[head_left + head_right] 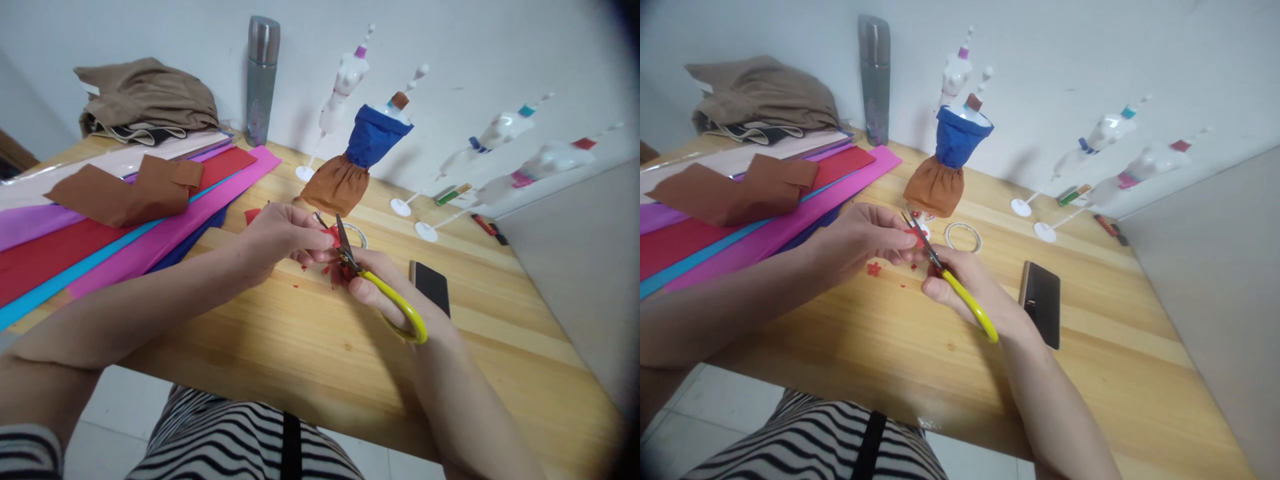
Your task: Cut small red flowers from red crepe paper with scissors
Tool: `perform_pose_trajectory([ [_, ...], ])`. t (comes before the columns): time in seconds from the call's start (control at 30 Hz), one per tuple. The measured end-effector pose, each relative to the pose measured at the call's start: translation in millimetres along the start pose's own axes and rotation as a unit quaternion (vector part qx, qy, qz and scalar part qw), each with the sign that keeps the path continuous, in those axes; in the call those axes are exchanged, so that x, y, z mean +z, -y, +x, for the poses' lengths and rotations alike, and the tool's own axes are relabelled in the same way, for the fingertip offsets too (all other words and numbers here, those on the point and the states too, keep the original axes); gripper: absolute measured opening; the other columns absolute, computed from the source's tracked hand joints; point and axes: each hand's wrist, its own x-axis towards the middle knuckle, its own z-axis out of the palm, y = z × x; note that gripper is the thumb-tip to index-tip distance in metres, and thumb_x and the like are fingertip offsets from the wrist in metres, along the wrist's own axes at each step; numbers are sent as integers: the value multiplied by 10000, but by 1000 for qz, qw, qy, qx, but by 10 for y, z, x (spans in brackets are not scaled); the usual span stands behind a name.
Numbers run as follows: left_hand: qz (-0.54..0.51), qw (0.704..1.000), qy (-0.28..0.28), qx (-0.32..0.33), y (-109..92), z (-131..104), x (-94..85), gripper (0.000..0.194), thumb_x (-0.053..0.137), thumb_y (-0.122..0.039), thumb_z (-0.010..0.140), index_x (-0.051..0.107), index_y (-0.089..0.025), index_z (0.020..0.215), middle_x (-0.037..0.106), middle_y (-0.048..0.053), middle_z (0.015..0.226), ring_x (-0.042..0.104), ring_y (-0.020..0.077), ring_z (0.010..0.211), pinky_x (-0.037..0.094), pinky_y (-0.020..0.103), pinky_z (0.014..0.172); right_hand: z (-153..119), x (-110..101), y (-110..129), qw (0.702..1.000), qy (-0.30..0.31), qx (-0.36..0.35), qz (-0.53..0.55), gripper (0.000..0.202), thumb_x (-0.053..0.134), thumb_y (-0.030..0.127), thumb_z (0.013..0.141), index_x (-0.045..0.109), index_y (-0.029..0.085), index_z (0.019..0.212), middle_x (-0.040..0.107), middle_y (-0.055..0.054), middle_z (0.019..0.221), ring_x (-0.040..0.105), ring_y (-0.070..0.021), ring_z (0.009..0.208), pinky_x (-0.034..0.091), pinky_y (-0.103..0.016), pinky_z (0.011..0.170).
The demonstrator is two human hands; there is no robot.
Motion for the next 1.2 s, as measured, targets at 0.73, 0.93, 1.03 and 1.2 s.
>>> perform_pose_trajectory([
  [0.73,-32,999,-20,10,15,-37,58,179,733,-163,695,653,-121,540,648,29,561,573,87,539,422,198,531,-24,-8,-95,1000,-3,-15,16,621,529,753,900,636,149,994,465,21,696,390,-134,610,330,-288,550],
  [0.93,-60,997,-42,7,42,-69,118,159,713,-139,713,684,-122,558,653,30,553,561,76,522,407,184,516,-12,-16,-69,999,-19,-27,15,558,549,764,885,684,226,936,484,13,676,412,-155,621,357,-315,585],
  [1.03,-72,997,-37,19,61,-78,120,163,714,-140,720,688,-120,561,652,26,549,575,77,522,405,179,515,-11,-14,-49,999,-17,-15,24,541,557,778,868,702,261,941,460,8,663,405,-169,614,358,-335,588],
  [1.2,-88,995,-39,27,100,-97,115,161,738,-155,736,702,-119,584,671,27,574,567,66,511,417,171,515,-24,-11,-51,999,-20,-17,27,506,568,763,873,706,283,955,480,1,686,390,-165,604,344,-336,577],
])
